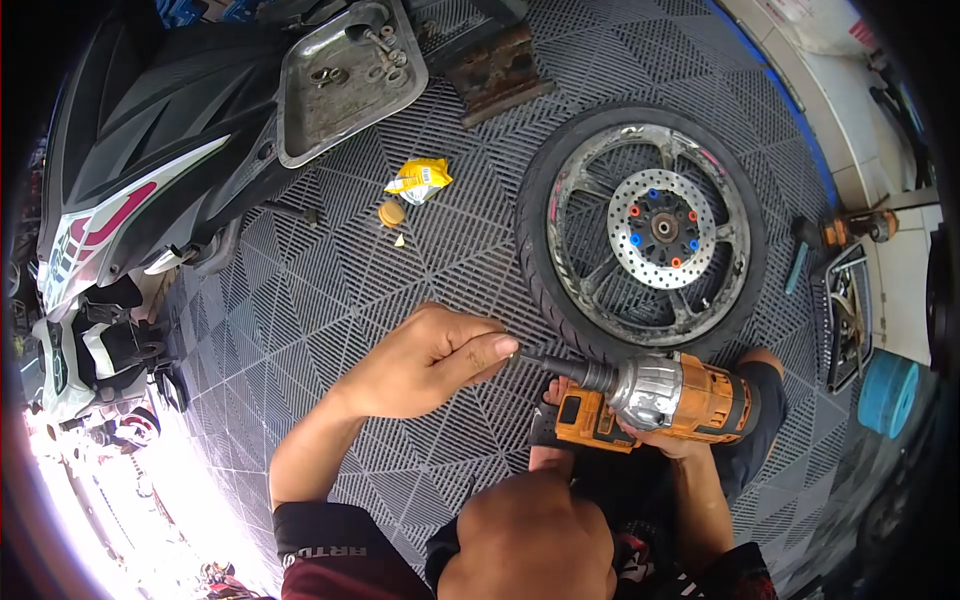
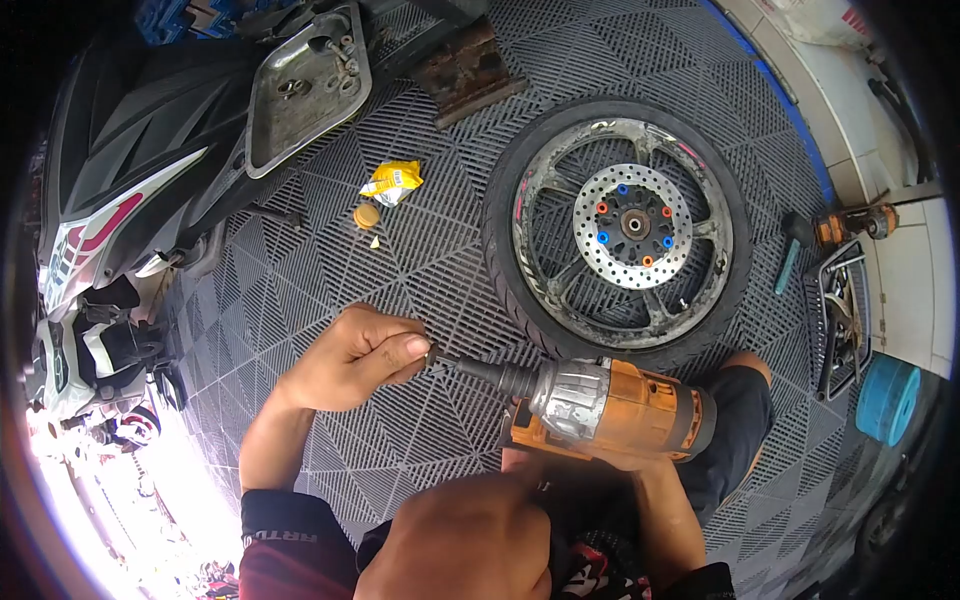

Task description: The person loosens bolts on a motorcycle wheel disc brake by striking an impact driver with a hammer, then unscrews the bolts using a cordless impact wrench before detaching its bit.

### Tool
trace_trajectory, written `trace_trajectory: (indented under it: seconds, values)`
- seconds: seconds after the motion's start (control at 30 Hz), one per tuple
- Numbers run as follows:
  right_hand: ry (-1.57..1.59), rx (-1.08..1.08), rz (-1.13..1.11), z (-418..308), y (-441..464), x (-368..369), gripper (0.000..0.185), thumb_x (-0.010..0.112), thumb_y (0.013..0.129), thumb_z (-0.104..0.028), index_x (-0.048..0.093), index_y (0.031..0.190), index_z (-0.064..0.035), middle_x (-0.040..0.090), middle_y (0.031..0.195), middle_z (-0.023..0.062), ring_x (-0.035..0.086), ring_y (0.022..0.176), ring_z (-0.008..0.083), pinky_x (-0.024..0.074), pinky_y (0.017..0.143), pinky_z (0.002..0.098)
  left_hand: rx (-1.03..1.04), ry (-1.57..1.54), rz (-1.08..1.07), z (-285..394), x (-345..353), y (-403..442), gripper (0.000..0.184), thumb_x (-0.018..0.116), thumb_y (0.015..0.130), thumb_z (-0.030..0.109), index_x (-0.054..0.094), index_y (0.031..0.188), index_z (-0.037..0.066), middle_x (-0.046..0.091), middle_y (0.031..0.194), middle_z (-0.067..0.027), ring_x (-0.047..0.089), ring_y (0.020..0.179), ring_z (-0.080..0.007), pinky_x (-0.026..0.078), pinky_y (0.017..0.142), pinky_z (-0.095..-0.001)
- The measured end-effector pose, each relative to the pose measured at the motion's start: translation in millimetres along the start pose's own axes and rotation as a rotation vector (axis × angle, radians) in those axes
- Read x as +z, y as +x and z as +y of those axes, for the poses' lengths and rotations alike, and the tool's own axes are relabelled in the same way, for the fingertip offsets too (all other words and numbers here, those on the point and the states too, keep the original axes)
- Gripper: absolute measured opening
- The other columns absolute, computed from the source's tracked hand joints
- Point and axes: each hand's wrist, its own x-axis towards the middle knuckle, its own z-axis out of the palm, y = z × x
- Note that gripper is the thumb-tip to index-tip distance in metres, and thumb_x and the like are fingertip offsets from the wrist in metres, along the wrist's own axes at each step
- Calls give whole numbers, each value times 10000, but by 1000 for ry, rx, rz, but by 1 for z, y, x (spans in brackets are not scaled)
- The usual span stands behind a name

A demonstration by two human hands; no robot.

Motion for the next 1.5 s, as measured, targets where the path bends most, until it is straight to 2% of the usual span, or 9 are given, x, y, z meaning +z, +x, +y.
trace_trajectory:
  seconds: [0.2,0.37,0.5,0.6,0.67,0.8,1.07,1.3,1.5]
  values:
    - [114,12,-16,14,-6,0,801,861,784,-251,465,1467,-113,571,1432,63,534,1318,239,373,1151,421,69,-225,-92,-15,0,3,443,465,1093,253,551,727,18,474,594,11,408,533,-79,383,505,-276]
    - [48,-152,108,-11,1,6,661,865,739,-56,548,1317,-24,679,1171,101,676,1012,208,556,898,351,32,-159,-55,-12,0,2,436,478,1089,244,551,724,18,471,591,16,407,526,-69,370,491,-266]
    - [17,-383,114,-24,7,9,802,912,688,-85,518,1386,-45,636,1287,90,631,1160,237,511,1007,402,14,-99,-63,-7,-3,0,434,484,1087,244,552,724,16,472,582,15,409,512,-64,366,481,-261]
    - [-358,-419,90,-25,7,9,839,919,679,-92,501,1406,-55,632,1298,91,626,1179,242,507,1020,410,11,-79,-74,-7,-3,-1,444,475,1091,253,544,719,21,474,578,12,415,506,-67,371,479,-258]
    - [-319,-370,71,-28,8,11,841,916,684,-96,495,1411,-59,634,1295,92,630,1174,244,514,1012,409,24,-175,-110,-14,-4,-1,452,466,1094,260,537,714,28,476,577,10,423,509,-71,379,482,-259]
    - [552,-121,15,-57,21,28,823,898,707,-112,488,1419,-65,629,1302,94,632,1174,254,525,1001,411,107,-284,-120,-15,0,1,460,454,1097,264,529,709,28,494,583,-1,445,505,-82,392,477,-263]
    - [623,-43,43,-43,2,7,690,801,801,-166,502,1415,-69,622,1316,113,629,1186,281,532,1000,438,-46,-187,-105,-9,-4,2,321,540,1059,188,632,822,-9,580,664,-22,549,583,-94,456,546,-266]
    - [737,-32,56,-15,-26,-15,583,717,883,-214,514,1411,-73,615,1328,129,626,1195,305,538,999,462,232,-117,-25,-22,2,-3,170,672,950,65,698,1066,-56,748,889,-126,695,711,-165,530,636,-291]
    - [887,-12,29,3,-34,-13,503,644,953,-254,524,1408,-77,609,1338,143,624,1204,326,543,998,482,282,22,70,-22,11,5,152,642,982,114,691,949,-26,665,749,-82,638,672,-161,498,607,-293]
